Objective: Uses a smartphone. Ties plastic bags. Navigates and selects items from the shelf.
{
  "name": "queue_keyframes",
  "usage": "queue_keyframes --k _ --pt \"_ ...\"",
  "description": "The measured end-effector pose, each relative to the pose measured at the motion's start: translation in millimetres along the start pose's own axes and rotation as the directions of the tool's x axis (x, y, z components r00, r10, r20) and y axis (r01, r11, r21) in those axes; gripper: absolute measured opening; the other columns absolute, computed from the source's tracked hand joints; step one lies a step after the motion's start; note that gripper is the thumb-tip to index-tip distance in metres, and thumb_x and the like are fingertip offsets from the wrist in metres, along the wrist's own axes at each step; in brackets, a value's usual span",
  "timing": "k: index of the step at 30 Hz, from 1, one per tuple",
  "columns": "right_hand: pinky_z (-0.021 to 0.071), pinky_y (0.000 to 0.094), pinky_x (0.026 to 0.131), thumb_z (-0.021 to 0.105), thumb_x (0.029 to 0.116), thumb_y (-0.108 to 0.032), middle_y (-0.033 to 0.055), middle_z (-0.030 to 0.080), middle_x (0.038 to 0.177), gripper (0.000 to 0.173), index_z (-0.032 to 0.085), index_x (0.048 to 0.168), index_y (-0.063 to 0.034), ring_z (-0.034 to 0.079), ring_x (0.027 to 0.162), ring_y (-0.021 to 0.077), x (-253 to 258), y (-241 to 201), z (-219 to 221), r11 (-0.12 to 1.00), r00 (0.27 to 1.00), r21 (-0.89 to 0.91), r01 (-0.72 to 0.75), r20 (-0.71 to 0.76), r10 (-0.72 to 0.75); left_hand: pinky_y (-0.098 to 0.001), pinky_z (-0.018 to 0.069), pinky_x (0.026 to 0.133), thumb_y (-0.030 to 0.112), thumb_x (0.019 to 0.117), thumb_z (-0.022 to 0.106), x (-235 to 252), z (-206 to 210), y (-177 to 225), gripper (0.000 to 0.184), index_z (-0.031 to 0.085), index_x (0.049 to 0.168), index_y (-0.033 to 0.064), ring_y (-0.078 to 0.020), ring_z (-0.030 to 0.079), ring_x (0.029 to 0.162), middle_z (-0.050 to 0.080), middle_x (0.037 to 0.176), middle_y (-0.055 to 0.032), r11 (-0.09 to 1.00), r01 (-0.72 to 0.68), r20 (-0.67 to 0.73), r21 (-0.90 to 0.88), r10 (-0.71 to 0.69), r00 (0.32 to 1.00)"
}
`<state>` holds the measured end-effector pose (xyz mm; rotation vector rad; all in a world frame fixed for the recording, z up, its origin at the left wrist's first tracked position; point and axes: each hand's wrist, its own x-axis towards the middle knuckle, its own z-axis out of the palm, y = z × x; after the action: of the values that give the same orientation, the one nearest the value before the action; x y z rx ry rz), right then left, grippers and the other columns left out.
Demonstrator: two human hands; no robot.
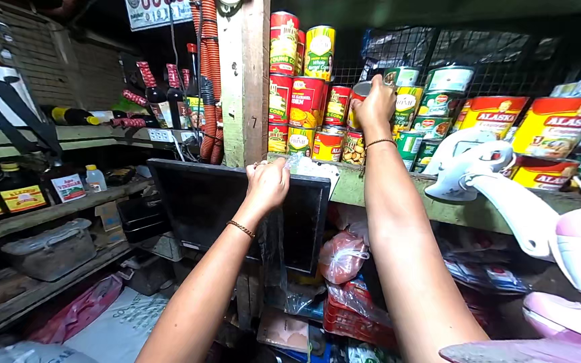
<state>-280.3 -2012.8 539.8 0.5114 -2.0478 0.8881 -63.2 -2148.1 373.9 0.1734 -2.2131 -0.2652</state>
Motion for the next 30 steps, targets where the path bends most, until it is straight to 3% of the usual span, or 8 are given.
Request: queue_keyframes --k 6,13,15,18,22,24,28,30 --pt "0.0442 0.0621 0.104 0.071 0.0917 -0.015 0.0315 0.059 0.134 0.054 0.055 0.141 0.0009 0.053 0.131 0.0482 14 -5 -1 0.996 0.995 -0.086 -0.013 0.101 0.022 -0.0622 0.0375 0.094 0.023 0.1086 0.034 -1 -1 0 0.036 0.064 0.104 0.0031 -0.0370 0.064 0.097 0.066 0.088 -0.0168 1.000 -0.015 -0.002 -0.012 0.015 1.000" --pt "0.0458 0.0628 0.103 0.050 0.0963 0.005 0.0324 0.059 0.133 0.044 0.053 0.140 0.0030 0.055 0.130 0.0484 16 -5 0 0.998 0.994 -0.069 0.006 0.112 0.002 -0.0610 0.0370 0.095 0.023 0.1092 0.034 1 -2 -1 0.036 0.063 0.102 0.0035 -0.0357 0.063 0.097 0.065 0.088 -0.0162 1.000 0.002 0.026 -0.003 -0.002 1.000" --pt "0.0463 0.0631 0.102 0.052 0.0956 0.004 0.0332 0.059 0.132 0.044 0.052 0.140 0.0047 0.055 0.129 0.0488 19 -3 1 0.998 0.992 -0.065 0.009 0.125 -0.001 -0.0604 0.0372 0.094 0.023 0.1093 0.034 1 -1 -1 0.036 0.063 0.102 0.0037 -0.0353 0.063 0.095 0.064 0.087 -0.0157 1.000 -0.004 0.023 -0.004 0.004 1.000" --pt "0.0439 0.0646 0.104 0.064 0.0953 -0.009 0.0339 0.058 0.133 0.045 0.055 0.136 0.0090 0.055 0.129 0.0494 22 2 5 0.999 0.984 -0.022 0.028 0.176 -0.024 -0.0602 0.0380 0.093 0.023 0.1088 0.034 0 -1 -2 0.036 0.063 0.099 0.0034 -0.0352 0.063 0.092 0.063 0.084 -0.0155 1.000 -0.020 0.005 -0.007 0.020 1.000" --pt "0.0385 0.0718 0.103 0.078 0.0881 -0.038 0.0355 0.055 0.136 0.071 0.055 0.139 0.0059 0.051 0.130 0.0517 13 -4 16 0.999 0.911 -0.035 0.028 0.411 -0.011 -0.0612 0.0383 0.094 0.022 0.1083 0.035 1 1 -3 0.036 0.064 0.101 0.0024 -0.0363 0.064 0.094 0.065 0.085 -0.0164 0.999 -0.029 -0.010 -0.014 0.029 1.000" --pt "0.0387 0.0702 0.103 0.076 0.0884 -0.049 0.0318 0.054 0.139 0.076 0.056 0.140 0.0027 0.050 0.133 0.0480 8 -11 25 0.986 0.846 -0.152 0.074 0.533 0.018 -0.0604 0.0376 0.095 0.022 0.1085 0.034 4 4 -3 0.037 0.064 0.101 0.0021 -0.0358 0.064 0.095 0.065 0.085 -0.0163 1.000 -0.015 -0.009 -0.017 0.015 1.000" --pt "0.0360 0.0697 0.104 0.070 0.0925 -0.051 0.0304 0.055 0.140 0.068 0.062 0.131 0.0043 0.049 0.135 0.0462 1 -24 33 0.941 0.824 -0.322 0.103 0.557 0.101 -0.0602 0.0382 0.093 0.022 0.1081 0.035 1 3 -3 0.036 0.064 0.099 0.0022 -0.0359 0.064 0.093 0.065 0.084 -0.0161 0.999 -0.028 -0.030 -0.019 0.028 0.999" --pt "0.0311 0.0692 0.109 0.066 0.0927 -0.058 0.0306 0.052 0.144 0.073 0.062 0.133 0.0030 0.043 0.140 0.0471 3 -20 36 0.946 0.804 -0.321 0.049 0.574 0.153 -0.0604 0.0391 0.092 0.022 0.1083 0.035 -2 1 -1 0.036 0.064 0.099 0.0029 -0.0358 0.064 0.092 0.065 0.083 -0.0156 0.999 -0.031 -0.030 -0.013 0.030 0.999"
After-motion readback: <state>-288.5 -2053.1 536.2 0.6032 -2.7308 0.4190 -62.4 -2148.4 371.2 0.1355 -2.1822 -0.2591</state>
